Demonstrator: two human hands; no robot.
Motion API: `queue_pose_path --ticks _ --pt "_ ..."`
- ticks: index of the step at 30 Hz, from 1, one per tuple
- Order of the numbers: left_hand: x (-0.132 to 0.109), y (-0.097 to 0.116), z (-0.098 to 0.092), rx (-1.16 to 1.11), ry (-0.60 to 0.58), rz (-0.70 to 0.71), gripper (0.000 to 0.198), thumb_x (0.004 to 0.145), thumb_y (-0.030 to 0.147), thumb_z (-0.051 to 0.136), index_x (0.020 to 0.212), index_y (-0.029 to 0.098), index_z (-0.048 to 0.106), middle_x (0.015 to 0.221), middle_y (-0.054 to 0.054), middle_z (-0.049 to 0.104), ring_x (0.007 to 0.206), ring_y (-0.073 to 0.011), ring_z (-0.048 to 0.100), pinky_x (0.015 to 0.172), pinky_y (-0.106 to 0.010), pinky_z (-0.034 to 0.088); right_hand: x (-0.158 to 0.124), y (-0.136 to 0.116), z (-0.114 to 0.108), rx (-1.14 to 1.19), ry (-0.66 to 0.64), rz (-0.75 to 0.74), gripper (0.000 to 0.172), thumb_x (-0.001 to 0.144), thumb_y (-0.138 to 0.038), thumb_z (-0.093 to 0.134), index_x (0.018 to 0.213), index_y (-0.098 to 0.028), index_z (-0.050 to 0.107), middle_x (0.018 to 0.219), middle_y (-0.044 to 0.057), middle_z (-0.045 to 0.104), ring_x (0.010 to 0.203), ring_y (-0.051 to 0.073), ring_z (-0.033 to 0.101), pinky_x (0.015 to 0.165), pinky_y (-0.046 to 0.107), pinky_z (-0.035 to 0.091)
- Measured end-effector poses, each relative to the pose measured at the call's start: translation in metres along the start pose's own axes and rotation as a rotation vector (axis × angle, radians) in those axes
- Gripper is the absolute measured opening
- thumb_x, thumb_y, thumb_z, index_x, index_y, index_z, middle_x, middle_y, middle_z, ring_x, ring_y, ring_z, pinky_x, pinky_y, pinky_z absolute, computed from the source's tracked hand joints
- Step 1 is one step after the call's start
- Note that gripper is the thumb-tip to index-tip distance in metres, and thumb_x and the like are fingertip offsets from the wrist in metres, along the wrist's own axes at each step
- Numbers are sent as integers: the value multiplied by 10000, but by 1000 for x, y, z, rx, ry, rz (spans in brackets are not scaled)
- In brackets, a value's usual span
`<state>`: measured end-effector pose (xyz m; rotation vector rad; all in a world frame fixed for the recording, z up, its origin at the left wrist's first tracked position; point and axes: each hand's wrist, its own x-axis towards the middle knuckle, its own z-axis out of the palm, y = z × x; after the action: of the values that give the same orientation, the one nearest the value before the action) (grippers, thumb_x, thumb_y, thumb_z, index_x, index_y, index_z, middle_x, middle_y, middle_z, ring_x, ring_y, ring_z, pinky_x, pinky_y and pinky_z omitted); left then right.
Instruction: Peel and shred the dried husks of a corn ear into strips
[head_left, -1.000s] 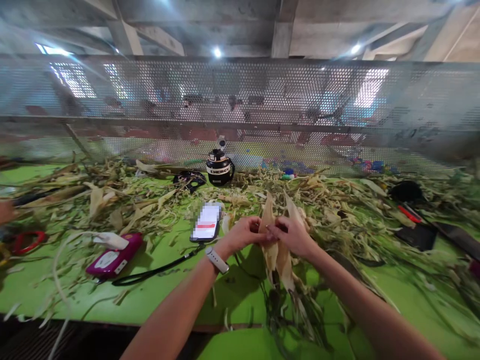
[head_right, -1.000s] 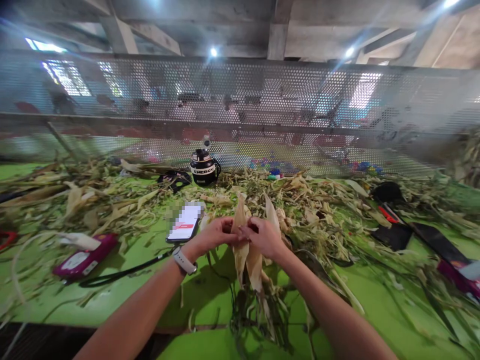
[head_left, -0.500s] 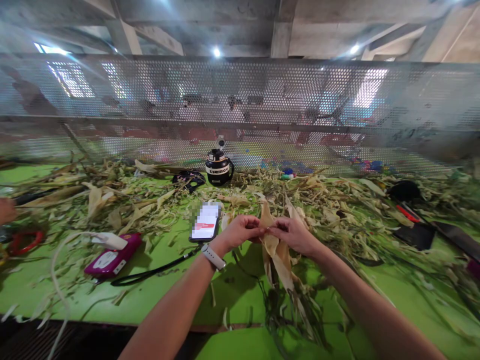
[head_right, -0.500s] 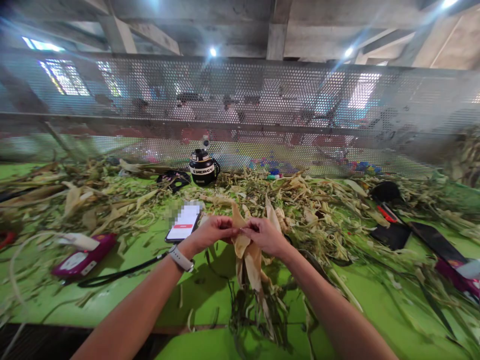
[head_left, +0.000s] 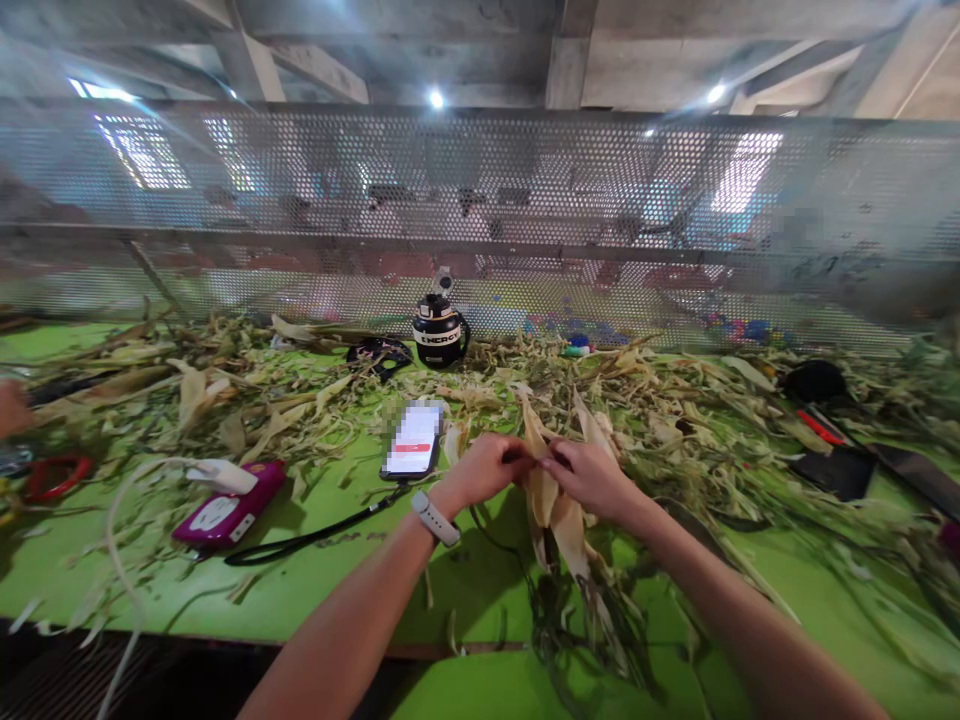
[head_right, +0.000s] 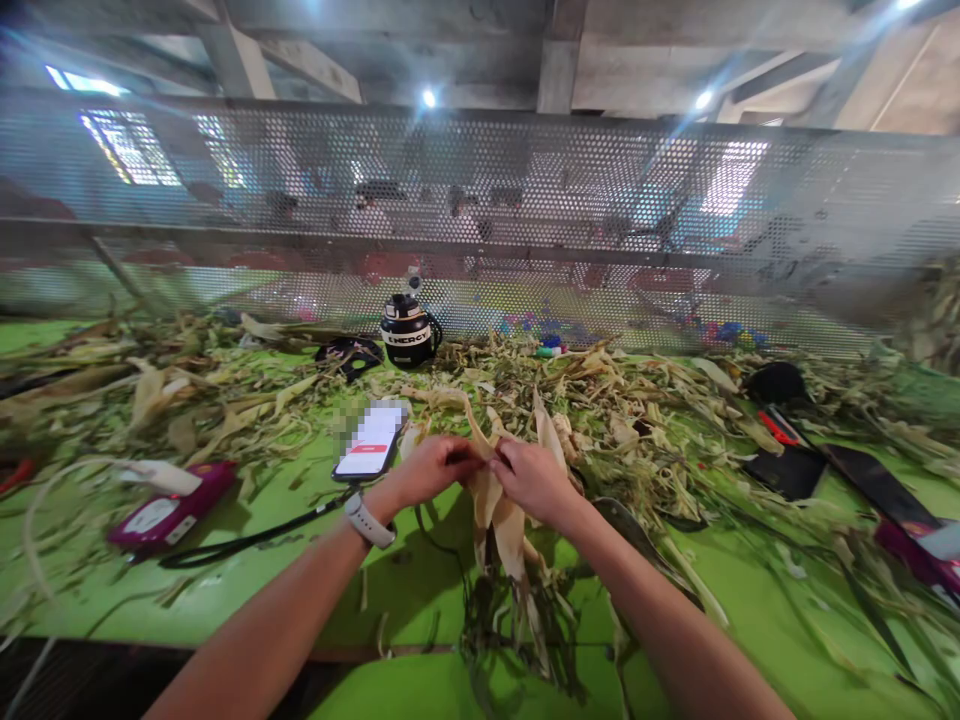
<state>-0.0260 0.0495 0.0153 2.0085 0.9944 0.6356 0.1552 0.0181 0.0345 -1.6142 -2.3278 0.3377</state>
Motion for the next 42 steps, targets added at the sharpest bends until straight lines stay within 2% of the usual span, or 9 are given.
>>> queue_pose_path --ticks 10,16,19,21,23,25,28,35,42 --pt "-4 15 8 385 162 33 218 832 219 451 732 145 631 712 -74 652 637 -160 564 592 -247 358 -2 -8 9 -142 163 86 185 875 -233 411 799 -195 575 803 78 674 686 176 590 586 262 335" --pt "-3 -3 -32 577 454 -270 262 848 195 385 811 136 638 810 -134 670 775 -235 606 674 -309 391 -2 70 -64 232 808 480 92 747 -254 520 752 -183 580 660 44 625 553 158 523 529 269 375" --pt "-2 -7 -46 394 532 -358 212 824 234 464 721 133 620 753 -116 662 750 -220 605 672 -309 418 -8 93 -93 645 985 620 216 662 -385 619 691 -192 528 564 -8 549 448 116 440 441 247 354" --pt "-1 -5 -42 -3 422 -375 211 791 296 548 667 135 604 674 -72 653 660 -174 600 644 -286 446 -9 84 -92 872 821 559 316 572 -434 701 670 -185 533 544 -33 519 428 85 405 414 225 332" --pt "1 -2 -30 -438 224 -377 217 720 347 650 703 133 620 670 -42 664 621 -139 601 655 -278 476 -8 61 -75 995 492 425 382 526 -463 746 687 -164 571 565 -37 524 436 66 409 413 209 315" --pt "1 2 -16 -636 78 -381 308 604 395 751 678 124 626 658 -35 668 595 -121 603 666 -275 491 -5 33 -50 1027 151 333 404 531 -481 759 680 -150 584 578 -33 537 461 64 439 444 209 338" --pt "-1 6 -1 -744 -49 -389 382 515 434 794 650 116 631 604 -23 654 545 -103 592 643 -260 492 1 5 -17 978 -100 207 381 556 -452 765 624 -137 561 560 -40 520 504 61 438 475 203 328" --pt "-4 9 1 -776 -147 -352 385 585 487 708 559 125 580 502 -11 587 454 -98 541 524 -236 430 3 5 5 948 -99 154 436 497 -391 808 716 -162 508 619 -56 536 561 77 487 509 204 366" --pt "-5 14 1 -828 -86 -173 343 518 345 818 697 122 628 680 13 605 666 -88 545 717 -232 425 3 -6 0 1034 -107 263 486 582 -540 723 799 -181 479 521 -83 507 394 57 421 401 199 344"
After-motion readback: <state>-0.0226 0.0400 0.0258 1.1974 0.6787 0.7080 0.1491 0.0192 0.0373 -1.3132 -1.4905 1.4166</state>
